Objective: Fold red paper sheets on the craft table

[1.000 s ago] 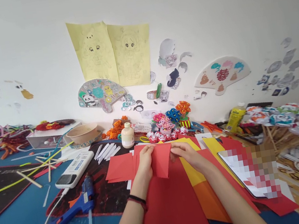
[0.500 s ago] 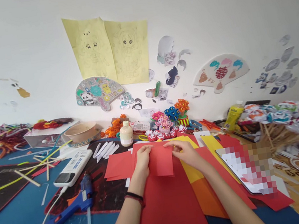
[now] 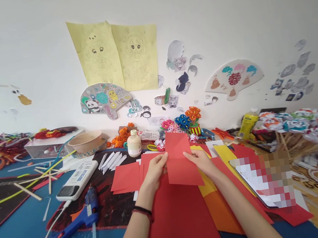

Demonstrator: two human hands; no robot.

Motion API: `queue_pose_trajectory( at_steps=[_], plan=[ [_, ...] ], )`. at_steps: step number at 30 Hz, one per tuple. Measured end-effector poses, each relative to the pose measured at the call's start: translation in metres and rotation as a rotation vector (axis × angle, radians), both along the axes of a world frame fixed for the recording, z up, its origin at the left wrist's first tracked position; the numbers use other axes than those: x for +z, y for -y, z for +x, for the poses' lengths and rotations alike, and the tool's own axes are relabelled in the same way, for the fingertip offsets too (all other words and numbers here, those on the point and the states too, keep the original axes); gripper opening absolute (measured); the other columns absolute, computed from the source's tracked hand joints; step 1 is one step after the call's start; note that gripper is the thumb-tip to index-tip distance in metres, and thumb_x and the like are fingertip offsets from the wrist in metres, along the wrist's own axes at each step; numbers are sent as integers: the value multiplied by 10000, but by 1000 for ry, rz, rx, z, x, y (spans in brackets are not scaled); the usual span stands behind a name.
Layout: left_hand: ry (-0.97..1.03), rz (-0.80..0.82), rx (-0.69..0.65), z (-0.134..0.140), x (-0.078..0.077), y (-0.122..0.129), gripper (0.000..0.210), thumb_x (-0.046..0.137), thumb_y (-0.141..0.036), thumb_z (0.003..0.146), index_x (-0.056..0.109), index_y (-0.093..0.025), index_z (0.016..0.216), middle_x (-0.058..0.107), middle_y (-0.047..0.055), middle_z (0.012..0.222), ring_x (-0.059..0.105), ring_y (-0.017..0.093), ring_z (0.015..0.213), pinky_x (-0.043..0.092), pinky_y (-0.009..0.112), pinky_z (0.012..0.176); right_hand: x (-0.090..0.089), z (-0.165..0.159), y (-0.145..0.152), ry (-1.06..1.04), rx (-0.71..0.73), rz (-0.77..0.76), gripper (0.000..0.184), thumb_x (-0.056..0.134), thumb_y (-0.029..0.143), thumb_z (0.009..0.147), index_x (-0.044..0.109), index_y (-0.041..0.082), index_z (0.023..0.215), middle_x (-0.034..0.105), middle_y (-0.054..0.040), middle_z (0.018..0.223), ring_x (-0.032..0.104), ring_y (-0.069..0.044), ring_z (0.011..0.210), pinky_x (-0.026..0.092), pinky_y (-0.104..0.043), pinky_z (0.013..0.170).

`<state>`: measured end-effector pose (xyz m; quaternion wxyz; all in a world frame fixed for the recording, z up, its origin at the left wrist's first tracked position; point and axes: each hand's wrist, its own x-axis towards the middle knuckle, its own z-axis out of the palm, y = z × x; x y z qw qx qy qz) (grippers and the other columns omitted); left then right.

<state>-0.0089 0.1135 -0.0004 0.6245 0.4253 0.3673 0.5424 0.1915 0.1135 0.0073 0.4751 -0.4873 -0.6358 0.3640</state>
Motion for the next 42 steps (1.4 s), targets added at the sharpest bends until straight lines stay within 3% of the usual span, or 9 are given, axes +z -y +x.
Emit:
queue_pose_trajectory(
  at_steps=[5, 13, 22, 26, 28, 30, 33, 37, 42],
  plan=[
    [-131, -24, -90, 0, 4, 3, 412, 811, -489, 571, 669, -135, 726, 667, 54, 648, 612, 172, 580, 430, 260, 550, 1, -5, 5, -83, -5, -98, 475, 640, 644, 731, 530, 200, 604, 549, -8, 544, 492, -161, 524, 355, -269, 466],
    [-319, 42, 55, 2, -3, -2, 485, 696, -613, 636, 611, -137, 649, 570, 3, 525, 557, 166, 554, 371, 240, 506, 3, -10, 9, -338, 57, -458, 413, 748, 550, 664, 596, 168, 615, 634, -21, 587, 556, -139, 521, 406, -252, 507],
    [-685, 115, 249, 0, -13, -15, 433, 583, -528, 753, 414, -190, 543, 358, -59, 495, 418, 114, 532, 238, 224, 505, 2, -12, 10, -308, 150, -520, 337, 826, 432, 591, 682, 137, 668, 701, -61, 684, 607, -156, 581, 442, -266, 553],
    [-862, 126, 302, -2, -12, -15, 324, 559, -422, 789, 454, -184, 595, 424, -31, 569, 466, 151, 604, 282, 246, 561, 5, -16, 12, -306, 144, -477, 351, 818, 451, 587, 693, 139, 690, 712, -55, 729, 624, -160, 625, 457, -269, 599],
    [-924, 130, 330, -2, -9, -11, 187, 597, -340, 758, 543, -162, 746, 535, 21, 727, 529, 195, 714, 343, 274, 624, 4, -17, 13, -290, 139, -476, 364, 809, 468, 588, 683, 134, 662, 706, -64, 709, 623, -172, 618, 453, -281, 589],
    [-1018, 217, 399, -1, -2, -4, 320, 618, -251, 723, 556, -136, 1015, 571, 108, 1008, 556, 251, 910, 398, 319, 731, 3, -18, 12, -266, 124, -473, 376, 806, 478, 575, 661, 133, 613, 688, -65, 660, 609, -175, 589, 437, -286, 561],
    [-1225, 529, 484, 5, 10, 9, 593, 579, -146, 718, 427, -155, 1291, 444, 166, 1330, 455, 297, 1190, 388, 391, 910, 1, -19, 11, -239, 98, -448, 382, 800, 482, 560, 618, 146, 561, 641, -34, 582, 567, -158, 538, 407, -281, 529],
    [-1400, 927, 270, 13, 22, 23, 527, 512, -128, 788, 454, -230, 1301, 446, 99, 1408, 374, 276, 1300, 314, 431, 1023, 1, -20, 9, -228, 98, -398, 415, 773, 502, 574, 520, 178, 511, 515, 39, 492, 477, -116, 491, 360, -260, 506],
    [-1427, 1047, 76, 13, 14, 25, 589, 582, -332, 848, 376, -255, 1394, 416, 64, 1468, 338, 253, 1350, 259, 424, 1083, 2, -21, 9, -194, 152, -335, 419, 753, 522, 588, 527, 173, 541, 445, 58, 515, 413, -103, 526, 320, -245, 510]
  ],
)
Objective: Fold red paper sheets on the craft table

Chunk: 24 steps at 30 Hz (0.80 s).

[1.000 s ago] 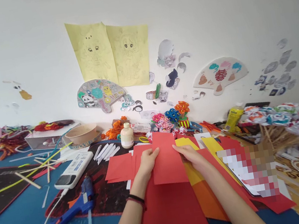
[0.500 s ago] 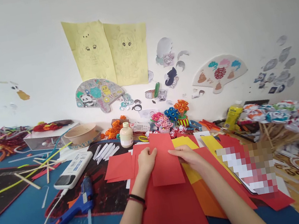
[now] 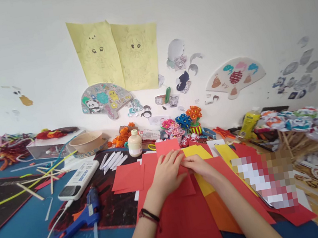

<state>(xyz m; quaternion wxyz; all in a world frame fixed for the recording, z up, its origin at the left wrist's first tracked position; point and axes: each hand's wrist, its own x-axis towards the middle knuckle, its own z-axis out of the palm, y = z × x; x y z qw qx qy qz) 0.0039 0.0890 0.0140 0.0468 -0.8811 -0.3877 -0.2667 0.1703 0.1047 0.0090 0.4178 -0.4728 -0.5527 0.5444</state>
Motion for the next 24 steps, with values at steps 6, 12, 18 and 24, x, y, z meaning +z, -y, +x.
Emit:
queue_pose_trajectory(
  at_steps=[6, 12, 18, 24],
  plan=[
    [-6, -37, 73, -14, -2, -9, 586, 610, -458, 841, 440, -221, 1350, 523, 106, 1378, 466, 279, 1249, 309, 422, 1017, 4, -1, 2, 32, 46, 100, 380, 752, 481, 646, 555, 171, 553, 454, 56, 540, 397, -102, 549, 315, -245, 530],
    [-79, -28, 146, -17, 16, -5, 305, 455, -451, 935, 614, -190, 936, 706, 76, 880, 634, 257, 853, 381, 366, 792, 7, -4, 2, -14, 42, 213, 290, 790, 428, 630, 692, 173, 726, 643, -2, 705, 568, -166, 685, 427, -285, 647],
    [21, -117, 232, -11, 25, 1, 382, 387, -513, 944, 605, -203, 992, 694, 79, 788, 639, 228, 709, 314, 274, 585, 14, -3, 3, -119, -151, 235, 337, 825, 424, 580, 712, 189, 792, 702, -44, 802, 625, -203, 768, 472, -312, 722],
    [153, -205, 183, -10, 28, 3, 340, 394, -434, 948, 607, -196, 830, 636, 56, 692, 591, 190, 643, 247, 266, 548, 14, 1, 1, -107, -247, 284, 403, 839, 445, 557, 680, 189, 826, 684, -50, 812, 616, -213, 790, 475, -312, 727]
  ],
)
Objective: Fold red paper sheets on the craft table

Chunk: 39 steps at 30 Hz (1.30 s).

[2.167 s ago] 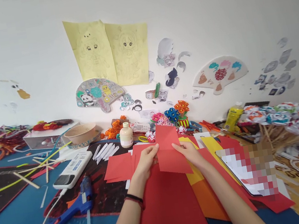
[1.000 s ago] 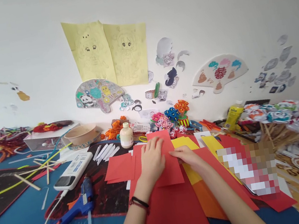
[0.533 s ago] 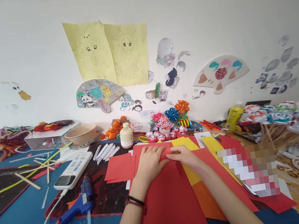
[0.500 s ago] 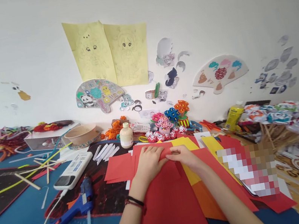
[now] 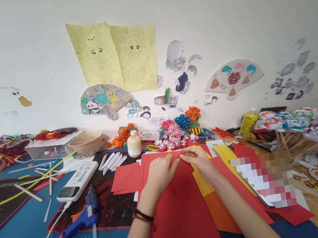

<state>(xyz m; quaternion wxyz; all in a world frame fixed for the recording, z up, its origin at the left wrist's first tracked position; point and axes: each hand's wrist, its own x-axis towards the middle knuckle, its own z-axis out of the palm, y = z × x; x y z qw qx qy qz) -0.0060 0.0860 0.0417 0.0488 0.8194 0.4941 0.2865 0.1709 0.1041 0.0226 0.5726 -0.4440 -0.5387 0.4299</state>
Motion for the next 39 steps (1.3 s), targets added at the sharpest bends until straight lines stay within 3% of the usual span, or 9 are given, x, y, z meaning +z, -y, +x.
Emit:
queue_pose_trajectory(
  at_steps=[3, 6, 11, 16, 21, 27, 31, 39],
  plan=[
    [114, -59, -68, 0, 0, -1, 334, 392, -404, 944, 588, -194, 773, 606, 32, 663, 540, 160, 603, 253, 255, 556, 1, 1, 1, 45, -14, 76, 373, 814, 420, 628, 649, 212, 891, 663, -39, 946, 591, -181, 821, 461, -283, 748],
    [272, -133, -154, 2, 0, -2, 361, 386, -398, 934, 542, -187, 685, 546, 3, 619, 473, 138, 579, 249, 246, 553, 3, 2, 5, 55, 61, 60, 389, 781, 422, 681, 646, 236, 995, 650, -40, 1065, 590, -186, 900, 452, -284, 800],
    [486, -376, -274, 0, -3, -7, 459, 364, -516, 901, 407, -185, 586, 368, -39, 560, 315, 107, 545, 218, 241, 520, 8, 7, 11, 129, 252, -136, 382, 710, 560, 701, 640, 185, 719, 645, -30, 724, 569, -182, 662, 412, -276, 586],
    [430, -618, -412, -7, -13, -10, 509, 415, -627, 824, 379, -186, 571, 323, -46, 566, 277, 99, 564, 222, 238, 512, 7, 12, 14, 267, 378, -173, 421, 716, 565, 693, 550, 186, 616, 536, 27, 597, 458, -124, 558, 322, -238, 518],
    [386, -598, -386, -8, -19, -12, 505, 444, -587, 812, 355, -186, 518, 281, -50, 529, 252, 96, 550, 204, 240, 500, 2, 9, 12, 351, 396, -113, 432, 615, 578, 782, 546, 181, 627, 485, 37, 599, 394, -109, 558, 280, -229, 513],
    [458, -465, -342, -6, -24, -15, 325, 510, -433, 804, 593, -142, 684, 506, -17, 639, 403, 116, 620, 296, 215, 555, -3, 7, 8, 398, 365, -60, 439, 591, 588, 782, 569, 178, 625, 517, 25, 629, 425, -123, 588, 293, -235, 545],
    [457, -437, -328, -2, -29, -17, 273, 483, -365, 805, 562, -150, 658, 484, -26, 629, 398, 114, 622, 294, 216, 568, -5, 5, 5, 436, 302, -3, 333, 627, 503, 763, 615, 178, 688, 560, 10, 654, 477, -138, 611, 319, -240, 560],
    [515, -433, -292, 18, -38, -17, 294, 408, -338, 826, 457, -168, 592, 391, -45, 585, 351, 104, 595, 266, 223, 548, -5, 6, -1, 502, 94, 25, 93, 650, 248, 663, 622, 200, 588, 519, 29, 546, 421, -136, 557, 270, -254, 549]
  ],
)
